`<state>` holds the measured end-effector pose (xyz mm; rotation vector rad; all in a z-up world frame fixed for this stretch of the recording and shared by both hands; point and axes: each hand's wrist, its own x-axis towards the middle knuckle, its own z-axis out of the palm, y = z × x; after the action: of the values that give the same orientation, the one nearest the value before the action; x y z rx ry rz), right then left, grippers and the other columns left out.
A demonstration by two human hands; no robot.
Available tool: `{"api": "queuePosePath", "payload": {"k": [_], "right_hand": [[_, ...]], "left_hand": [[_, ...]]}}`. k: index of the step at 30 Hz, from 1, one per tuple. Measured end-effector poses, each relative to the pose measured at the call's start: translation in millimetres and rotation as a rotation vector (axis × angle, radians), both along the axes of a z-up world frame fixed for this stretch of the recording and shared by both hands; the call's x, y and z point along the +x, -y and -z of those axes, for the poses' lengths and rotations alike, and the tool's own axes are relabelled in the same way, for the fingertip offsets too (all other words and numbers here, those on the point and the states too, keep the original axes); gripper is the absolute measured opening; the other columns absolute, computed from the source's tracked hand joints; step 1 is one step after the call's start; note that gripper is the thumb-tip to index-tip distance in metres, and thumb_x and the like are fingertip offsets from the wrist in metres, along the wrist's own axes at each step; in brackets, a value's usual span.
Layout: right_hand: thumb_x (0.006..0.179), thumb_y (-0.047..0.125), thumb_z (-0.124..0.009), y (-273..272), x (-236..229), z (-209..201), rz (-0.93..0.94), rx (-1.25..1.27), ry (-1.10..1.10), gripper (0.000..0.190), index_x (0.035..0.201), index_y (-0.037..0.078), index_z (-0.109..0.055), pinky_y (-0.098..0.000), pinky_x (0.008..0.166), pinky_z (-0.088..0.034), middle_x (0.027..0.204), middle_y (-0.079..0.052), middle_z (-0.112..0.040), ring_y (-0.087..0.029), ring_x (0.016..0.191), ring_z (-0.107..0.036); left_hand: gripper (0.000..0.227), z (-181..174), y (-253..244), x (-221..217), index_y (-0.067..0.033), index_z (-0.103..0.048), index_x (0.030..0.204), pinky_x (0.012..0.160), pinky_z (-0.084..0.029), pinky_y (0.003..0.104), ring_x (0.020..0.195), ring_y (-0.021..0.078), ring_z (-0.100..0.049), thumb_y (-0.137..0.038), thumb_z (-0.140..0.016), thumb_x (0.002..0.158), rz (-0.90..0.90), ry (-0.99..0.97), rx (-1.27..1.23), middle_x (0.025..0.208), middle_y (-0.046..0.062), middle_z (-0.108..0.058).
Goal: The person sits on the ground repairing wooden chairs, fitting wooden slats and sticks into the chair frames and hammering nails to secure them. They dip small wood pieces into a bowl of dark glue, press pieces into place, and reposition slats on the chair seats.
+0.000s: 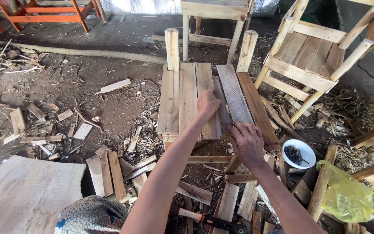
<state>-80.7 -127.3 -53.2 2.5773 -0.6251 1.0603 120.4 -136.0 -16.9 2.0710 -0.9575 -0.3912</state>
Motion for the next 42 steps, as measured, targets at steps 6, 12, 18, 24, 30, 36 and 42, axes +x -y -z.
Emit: {"api": "queuePosePath", "payload": {"k": [6, 12, 18, 24, 30, 36, 42], "right_hand": [[0.082, 0.031, -0.063, 5, 7, 11, 0.044, -0.099, 0.097, 0.017, 0.099, 0.029, -0.065, -0.0258, 0.081, -0.043, 0.100, 0.011, -0.062, -0.010, 0.096, -0.058], [0.092, 0.025, -0.061, 31, 15, 25, -0.022, -0.042, 0.444, 0.010, 0.092, 0.020, -0.070, -0.0262, 0.072, -0.052, 0.095, 0.003, -0.067, -0.017, 0.087, -0.065], [0.096, 0.006, -0.061, -35, -5, -79, -0.172, 0.256, 0.700, 0.009, 0.087, 0.007, -0.063, -0.0312, 0.064, -0.053, 0.082, -0.007, -0.069, -0.023, 0.071, -0.068], [0.100, 0.007, -0.053, 7, -44, -51, -0.277, 1.156, 1.110, 0.007, 0.095, 0.010, -0.056, -0.0284, 0.075, -0.058, 0.092, -0.007, -0.062, -0.019, 0.082, -0.068], [0.095, 0.019, -0.058, 23, -59, -29, -0.279, 1.585, 1.149, 0.006, 0.090, 0.021, -0.057, -0.0302, 0.074, -0.059, 0.091, -0.003, -0.069, -0.015, 0.077, -0.070], [0.090, 0.020, -0.060, 31, -61, -20, -0.378, 1.765, 1.137, 0.004, 0.091, 0.024, -0.062, -0.0320, 0.071, -0.059, 0.089, -0.005, -0.070, -0.015, 0.070, -0.070], [0.089, 0.014, -0.054, 14, -54, -29, -0.503, 1.753, 0.996, 0.029, 0.117, 0.018, -0.060, -0.0302, 0.067, -0.060, 0.084, -0.010, -0.068, -0.014, 0.066, -0.068]], "left_hand": [[0.041, 0, -5, -1, -0.0052, -0.061, 0.113, 0.089, -0.049, 0.050, 0.106, 0.0405, -0.058, -0.018, -0.056, 0.075, -0.005, -0.075, -0.078, 0.104, 0.021, -0.062], [0.045, 11, 4, 3, -0.0071, -0.060, 0.121, 0.086, -0.053, 0.046, 0.101, 0.0356, -0.062, -0.031, -0.057, 0.083, 0.005, -0.221, -0.201, 0.104, 0.020, -0.063], [0.051, 9, -6, 5, -0.0015, -0.039, 0.138, 0.078, -0.059, 0.044, 0.097, 0.0338, -0.064, -0.017, -0.051, 0.091, -0.124, -0.725, -0.505, 0.118, 0.028, -0.054], [0.025, -25, -56, 23, 0.0043, -0.054, 0.112, 0.075, -0.060, 0.033, 0.080, 0.0225, -0.067, -0.008, -0.052, 0.090, 0.059, -1.041, -0.886, 0.091, 0.013, -0.060], [0.017, -29, -84, 30, 0.0015, -0.063, 0.103, 0.080, -0.059, 0.043, 0.084, 0.0318, -0.068, -0.006, -0.062, 0.088, 0.245, -1.080, -0.960, 0.091, 0.022, -0.066], [0.024, -42, -108, 35, 0.0017, -0.063, 0.105, 0.086, -0.055, 0.046, 0.090, 0.0350, -0.067, -0.010, -0.069, 0.085, 0.360, -1.224, -0.982, 0.090, 0.026, -0.066], [0.022, -51, -132, 38, 0.0022, -0.063, 0.097, 0.081, -0.058, 0.041, 0.087, 0.0335, -0.068, -0.013, -0.072, 0.083, 0.355, -1.268, -0.931, 0.090, 0.026, -0.067]]}}
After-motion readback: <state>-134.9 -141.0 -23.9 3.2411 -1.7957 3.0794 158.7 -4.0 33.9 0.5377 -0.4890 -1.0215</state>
